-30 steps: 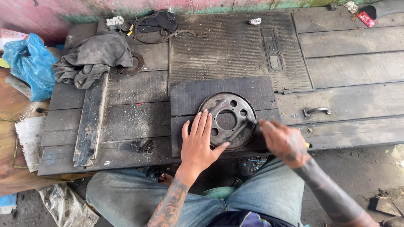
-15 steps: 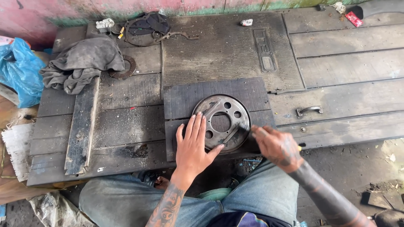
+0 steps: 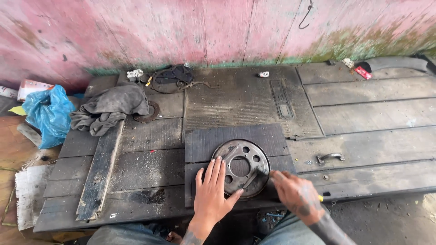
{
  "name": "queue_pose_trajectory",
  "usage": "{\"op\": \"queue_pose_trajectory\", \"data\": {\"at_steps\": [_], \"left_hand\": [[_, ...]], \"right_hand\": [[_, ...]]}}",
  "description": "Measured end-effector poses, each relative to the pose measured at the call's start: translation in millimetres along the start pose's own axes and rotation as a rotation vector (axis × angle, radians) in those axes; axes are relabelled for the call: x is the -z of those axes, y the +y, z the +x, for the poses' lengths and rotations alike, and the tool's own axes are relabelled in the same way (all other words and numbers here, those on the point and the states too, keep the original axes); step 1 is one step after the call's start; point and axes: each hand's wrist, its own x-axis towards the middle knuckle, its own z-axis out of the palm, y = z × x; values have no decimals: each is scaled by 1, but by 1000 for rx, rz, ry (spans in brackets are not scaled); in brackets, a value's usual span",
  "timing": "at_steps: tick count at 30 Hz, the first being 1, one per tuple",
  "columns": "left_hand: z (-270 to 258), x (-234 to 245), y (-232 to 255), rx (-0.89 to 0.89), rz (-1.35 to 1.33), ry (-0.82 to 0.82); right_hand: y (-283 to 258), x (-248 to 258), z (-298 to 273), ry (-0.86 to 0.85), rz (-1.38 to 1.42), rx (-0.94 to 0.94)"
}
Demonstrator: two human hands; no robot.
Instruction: Cleaning a motorcycle brake component by scraping it with a small metal tool on a wooden workbench.
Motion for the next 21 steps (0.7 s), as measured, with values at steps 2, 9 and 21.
{"op": "queue_pose_trajectory", "data": {"at_steps": [2, 9, 21], "left_hand": [[1, -1, -1, -9, 12, 18], [3, 6, -2, -33, -96, -19], [5, 10, -12, -55, -194, -59]], "right_hand": [[-3, -9, -7, -75, 4, 16], [-9, -9, -2, -9, 34, 72], [-3, -13, -4, -134, -38, -113]]}}
